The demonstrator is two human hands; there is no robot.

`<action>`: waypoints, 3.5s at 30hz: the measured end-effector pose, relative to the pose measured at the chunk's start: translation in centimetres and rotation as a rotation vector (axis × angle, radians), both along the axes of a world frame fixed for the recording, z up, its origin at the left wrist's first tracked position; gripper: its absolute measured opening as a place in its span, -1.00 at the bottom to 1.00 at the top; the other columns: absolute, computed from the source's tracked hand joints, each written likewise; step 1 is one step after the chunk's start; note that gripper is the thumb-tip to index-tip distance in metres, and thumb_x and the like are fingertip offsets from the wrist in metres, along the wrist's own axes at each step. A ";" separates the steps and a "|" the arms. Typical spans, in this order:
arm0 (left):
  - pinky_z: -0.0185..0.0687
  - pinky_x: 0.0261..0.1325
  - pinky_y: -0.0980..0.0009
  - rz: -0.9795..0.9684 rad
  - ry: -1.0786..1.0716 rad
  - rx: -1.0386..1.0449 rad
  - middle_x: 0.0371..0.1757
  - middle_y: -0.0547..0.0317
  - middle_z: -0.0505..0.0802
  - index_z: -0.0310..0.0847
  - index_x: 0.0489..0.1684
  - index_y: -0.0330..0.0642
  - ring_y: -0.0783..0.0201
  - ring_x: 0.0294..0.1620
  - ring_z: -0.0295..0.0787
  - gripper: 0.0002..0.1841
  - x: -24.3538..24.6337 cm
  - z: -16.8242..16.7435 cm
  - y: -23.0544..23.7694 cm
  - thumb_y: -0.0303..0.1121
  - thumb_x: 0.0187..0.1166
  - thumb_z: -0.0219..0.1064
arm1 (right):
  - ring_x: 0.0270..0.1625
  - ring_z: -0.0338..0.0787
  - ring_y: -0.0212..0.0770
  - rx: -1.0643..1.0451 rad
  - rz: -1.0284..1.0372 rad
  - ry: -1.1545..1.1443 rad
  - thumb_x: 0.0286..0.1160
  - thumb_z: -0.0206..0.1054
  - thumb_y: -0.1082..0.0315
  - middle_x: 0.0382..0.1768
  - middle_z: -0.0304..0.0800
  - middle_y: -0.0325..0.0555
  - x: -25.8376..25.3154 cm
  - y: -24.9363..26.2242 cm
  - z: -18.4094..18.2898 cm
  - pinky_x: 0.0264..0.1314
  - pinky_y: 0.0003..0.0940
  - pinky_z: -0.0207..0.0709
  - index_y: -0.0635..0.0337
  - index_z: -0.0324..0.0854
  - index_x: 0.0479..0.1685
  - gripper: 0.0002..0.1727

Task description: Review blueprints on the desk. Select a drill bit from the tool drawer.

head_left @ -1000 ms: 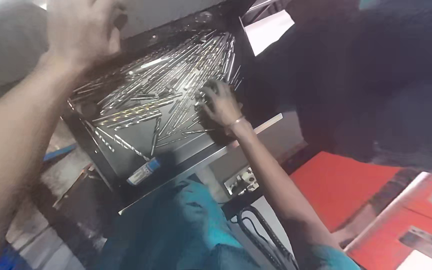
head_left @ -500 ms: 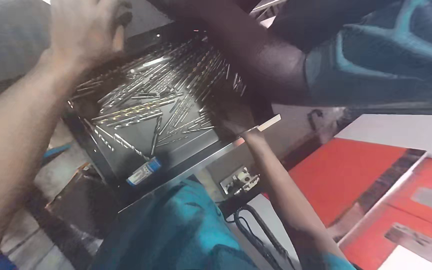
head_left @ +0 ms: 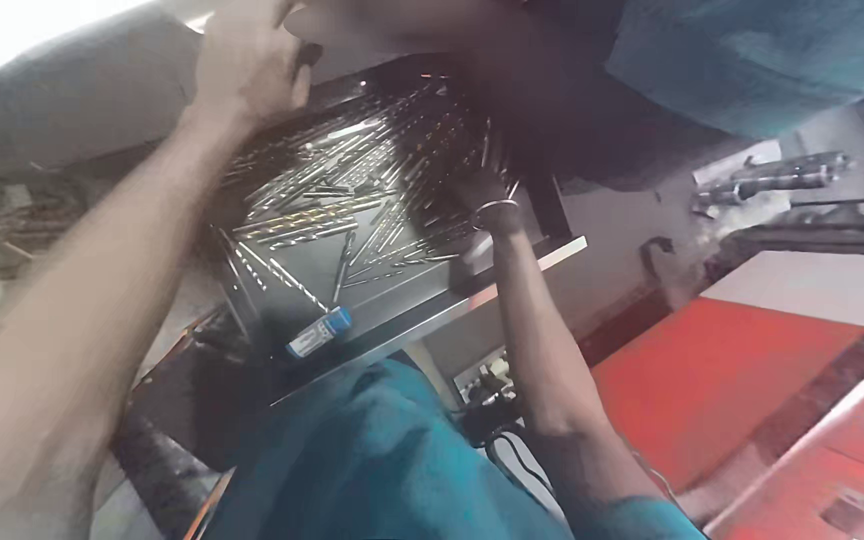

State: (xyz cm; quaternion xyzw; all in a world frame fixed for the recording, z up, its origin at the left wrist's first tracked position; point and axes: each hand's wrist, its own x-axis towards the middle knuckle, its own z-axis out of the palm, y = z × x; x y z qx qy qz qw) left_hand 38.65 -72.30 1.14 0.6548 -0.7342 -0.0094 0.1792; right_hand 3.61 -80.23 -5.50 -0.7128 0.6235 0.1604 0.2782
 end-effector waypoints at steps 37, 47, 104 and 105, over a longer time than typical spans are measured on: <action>-0.45 0.80 -0.44 0.215 0.145 0.363 0.95 0.14 0.00 0.02 0.92 0.21 -0.08 0.95 -0.30 -0.20 -21.7 -12.9 16.6 0.33 0.69 -0.15 | 0.66 0.45 0.32 -0.156 0.890 0.122 0.47 0.41 0.41 0.67 0.39 0.23 5.7 -3.0 1.0 0.56 0.37 0.39 0.08 0.53 0.59 -0.40; 0.35 0.71 0.04 0.398 0.541 0.199 0.77 0.16 0.42 0.56 0.57 0.09 0.13 0.74 0.36 -0.48 -20.9 -9.2 18.7 0.04 0.69 0.21 | 0.57 0.50 0.46 -0.132 1.140 0.149 0.53 0.39 0.45 0.51 0.56 0.37 6.3 -3.6 4.3 0.52 0.52 0.30 0.23 0.58 0.51 -0.49; 0.82 0.00 0.15 1.050 1.006 0.139 -0.08 0.10 0.91 0.76 0.04 -0.14 0.23 -0.21 0.87 -0.81 -9.7 -5.8 20.6 -0.32 0.59 0.46 | 0.49 0.61 0.28 0.206 0.985 -0.272 0.57 0.38 0.46 0.44 0.59 0.37 11.8 7.7 3.7 0.59 0.17 0.41 0.36 0.60 0.41 -0.57; 0.79 0.06 0.12 1.016 0.967 0.153 -0.05 0.10 0.90 0.77 0.03 -0.13 0.22 -0.16 0.86 -0.82 -9.5 -6.2 19.9 -0.31 0.59 0.46 | 0.49 0.63 0.23 0.235 0.923 -0.277 0.61 0.34 0.43 0.44 0.62 0.31 10.1 7.7 4.7 0.60 0.17 0.41 0.29 0.58 0.44 -0.57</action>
